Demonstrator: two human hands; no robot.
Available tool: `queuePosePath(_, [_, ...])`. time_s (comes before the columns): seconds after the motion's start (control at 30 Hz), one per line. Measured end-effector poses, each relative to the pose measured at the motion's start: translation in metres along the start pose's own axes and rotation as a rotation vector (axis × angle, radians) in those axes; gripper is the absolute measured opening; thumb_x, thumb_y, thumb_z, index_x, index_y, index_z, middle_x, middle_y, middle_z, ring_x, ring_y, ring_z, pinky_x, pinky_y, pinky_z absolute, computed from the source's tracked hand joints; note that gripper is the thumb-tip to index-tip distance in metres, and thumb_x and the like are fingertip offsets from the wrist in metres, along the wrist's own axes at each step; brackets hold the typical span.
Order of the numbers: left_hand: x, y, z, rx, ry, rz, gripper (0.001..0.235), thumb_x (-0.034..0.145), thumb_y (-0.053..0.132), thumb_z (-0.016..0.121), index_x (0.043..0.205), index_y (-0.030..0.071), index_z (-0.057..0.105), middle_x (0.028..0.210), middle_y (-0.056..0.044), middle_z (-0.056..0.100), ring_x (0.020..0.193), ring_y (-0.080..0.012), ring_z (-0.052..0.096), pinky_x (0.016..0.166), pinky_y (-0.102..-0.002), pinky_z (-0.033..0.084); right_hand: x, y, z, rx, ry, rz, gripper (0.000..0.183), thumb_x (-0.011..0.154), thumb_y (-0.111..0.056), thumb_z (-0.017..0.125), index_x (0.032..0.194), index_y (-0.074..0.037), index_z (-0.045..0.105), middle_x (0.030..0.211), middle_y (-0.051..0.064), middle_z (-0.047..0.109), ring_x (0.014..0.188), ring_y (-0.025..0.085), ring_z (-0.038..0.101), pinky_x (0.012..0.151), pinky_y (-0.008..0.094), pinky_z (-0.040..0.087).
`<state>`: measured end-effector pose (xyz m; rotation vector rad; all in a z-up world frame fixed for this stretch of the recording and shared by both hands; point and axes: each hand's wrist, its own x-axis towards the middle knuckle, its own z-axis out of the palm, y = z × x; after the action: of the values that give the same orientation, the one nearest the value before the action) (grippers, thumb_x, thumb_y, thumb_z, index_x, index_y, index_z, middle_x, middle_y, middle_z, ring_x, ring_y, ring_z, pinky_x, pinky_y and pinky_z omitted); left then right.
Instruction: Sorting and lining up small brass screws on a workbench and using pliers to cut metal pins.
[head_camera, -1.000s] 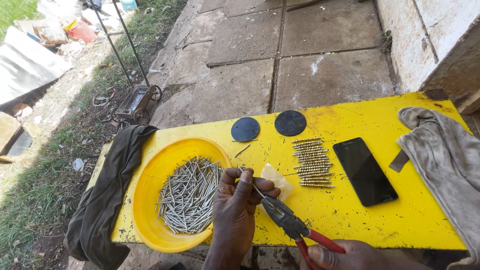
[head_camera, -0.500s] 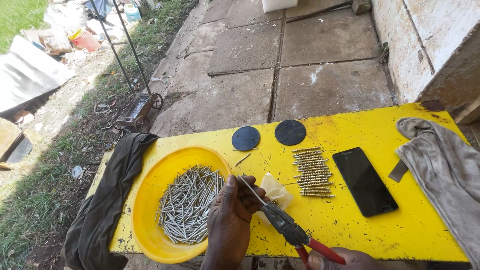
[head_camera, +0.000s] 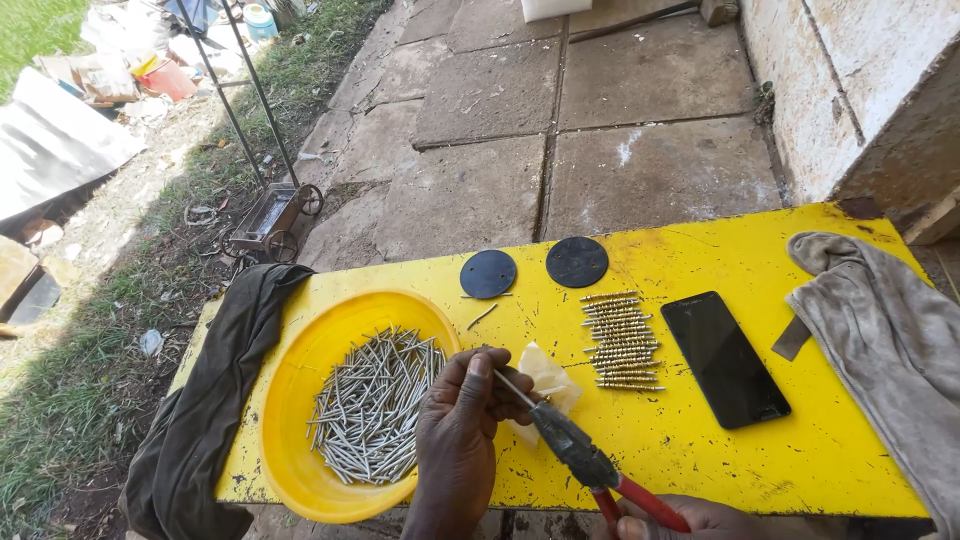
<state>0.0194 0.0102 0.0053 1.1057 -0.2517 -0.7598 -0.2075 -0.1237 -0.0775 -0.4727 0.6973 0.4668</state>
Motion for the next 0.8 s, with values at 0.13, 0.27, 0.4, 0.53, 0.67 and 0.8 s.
queuePosePath(0.13, [0.002,-0.010,-0.002,0.022,-0.035,0.018,0.033,0.109,0.019,0.054,0.120,-0.006,0.071,0.095,-0.028,0.081,0.076,-0.0315,0.076,0.070,-0.039,0.064,-0.024,-0.009,0.022,0.047,0.104,0.015,0.063,0.096,-0.013,0.070,0.155,0.008,0.073,0.118,0.020,0.072,0.109,0.035,0.073,0.100,0.038,0.054])
queuePosePath(0.27, [0.001,-0.014,0.007,-0.009,0.007,0.001,0.032,0.108,0.017,0.052,0.121,-0.007,0.069,0.098,-0.032,0.081,0.083,-0.0417,0.081,0.072,-0.044,0.066,-0.019,-0.003,0.006,-0.031,0.001,-0.047,0.061,0.095,-0.024,0.071,0.153,-0.004,0.072,0.115,0.003,0.069,0.094,0.015,0.065,0.080,0.025,0.046])
queuePosePath(0.4, [-0.001,-0.021,0.016,-0.039,-0.001,0.032,0.029,0.105,0.016,0.057,0.120,-0.006,0.069,0.111,-0.033,0.083,0.096,-0.0426,0.083,0.082,-0.047,0.069,-0.013,-0.004,0.003,0.100,0.041,-0.110,0.055,0.100,-0.015,0.064,0.153,0.001,0.064,0.114,0.020,0.073,0.096,0.028,0.068,0.084,0.034,0.049])
queuePosePath(0.53, [0.000,-0.025,0.030,-0.073,0.069,0.027,0.029,0.104,0.012,0.056,0.121,-0.007,0.069,0.119,-0.037,0.083,0.105,-0.0448,0.082,0.089,-0.049,0.069,-0.009,-0.012,-0.009,-0.352,-0.048,-0.314,0.054,0.100,-0.029,0.061,0.147,-0.004,0.057,0.108,0.010,0.081,0.089,0.015,0.073,0.081,0.021,0.047])
queuePosePath(0.67, [0.003,-0.032,0.031,-0.079,0.069,0.033,0.028,0.105,0.012,0.053,0.122,-0.005,0.069,0.124,-0.035,0.083,0.106,-0.0442,0.082,0.090,-0.050,0.068,-0.017,-0.017,0.002,-0.193,0.011,-0.282,0.061,0.099,-0.029,0.066,0.154,-0.002,0.058,0.095,0.008,0.069,0.077,0.016,0.064,0.075,0.026,0.045])
queuePosePath(0.8, [-0.001,-0.033,0.033,-0.029,0.040,0.102,0.027,0.104,0.013,0.054,0.120,-0.003,0.068,0.124,-0.033,0.083,0.112,-0.0441,0.083,0.095,-0.049,0.069,-0.015,-0.019,0.003,-0.258,0.112,-0.282,0.061,0.097,-0.032,0.067,0.151,-0.005,0.063,0.096,0.012,0.073,0.079,0.019,0.067,0.073,0.027,0.049])
